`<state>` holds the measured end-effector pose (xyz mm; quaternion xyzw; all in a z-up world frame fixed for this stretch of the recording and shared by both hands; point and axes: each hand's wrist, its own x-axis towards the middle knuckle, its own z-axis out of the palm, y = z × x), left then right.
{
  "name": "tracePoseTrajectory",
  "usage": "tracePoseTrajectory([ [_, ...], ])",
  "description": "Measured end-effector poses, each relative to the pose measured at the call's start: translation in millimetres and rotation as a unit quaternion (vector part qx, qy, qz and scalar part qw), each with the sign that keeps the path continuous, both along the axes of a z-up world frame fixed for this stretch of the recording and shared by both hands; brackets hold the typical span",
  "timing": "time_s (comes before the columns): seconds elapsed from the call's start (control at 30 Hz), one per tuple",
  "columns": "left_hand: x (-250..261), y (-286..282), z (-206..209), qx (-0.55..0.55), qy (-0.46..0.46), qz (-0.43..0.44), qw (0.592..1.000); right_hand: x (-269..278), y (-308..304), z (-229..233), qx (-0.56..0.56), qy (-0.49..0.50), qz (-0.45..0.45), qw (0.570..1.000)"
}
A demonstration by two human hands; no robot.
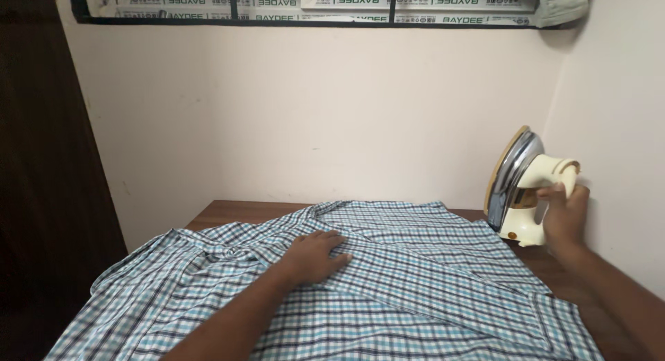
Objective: The person irons a checkered shirt on a wooden table, smooths the fabric, and places it on a hanger. They then iron a floral shirt on the same table.
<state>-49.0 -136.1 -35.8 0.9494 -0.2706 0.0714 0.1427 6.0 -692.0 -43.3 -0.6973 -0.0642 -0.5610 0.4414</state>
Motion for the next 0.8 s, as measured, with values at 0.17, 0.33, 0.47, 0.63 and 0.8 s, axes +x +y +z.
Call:
tracePoseTrajectory([
  [0.17,7.2,20.9,6.4,0.013,0.022,-0.043,0.999,-32.2,-6.6,-8.9,-0.003,0.096,0.062,0.993],
  [0.33,-7.9,60.6,21.0,0.034,0.087,-0.033,0.995,-91.5,39.8,17.2,-0.062,0.208,-0.15,0.965],
  [0.47,-29.5,105.2,32.4,0.022,0.084,-0.028,0.996,-150.7,115.5,35.1,-0.25,0.093,-0.364,0.893],
  [0.63,-46.0,138.4,37.9,0.045,-0.025,0.031,0.998,-183.2,197.8,38.5,-0.475,0.437,-0.155,0.748],
  [0.8,-42.3,146.8,38.7,0.113,-0.117,0.143,0.976,-162.0,221.7,37.9,-0.435,0.487,-0.068,0.754],
])
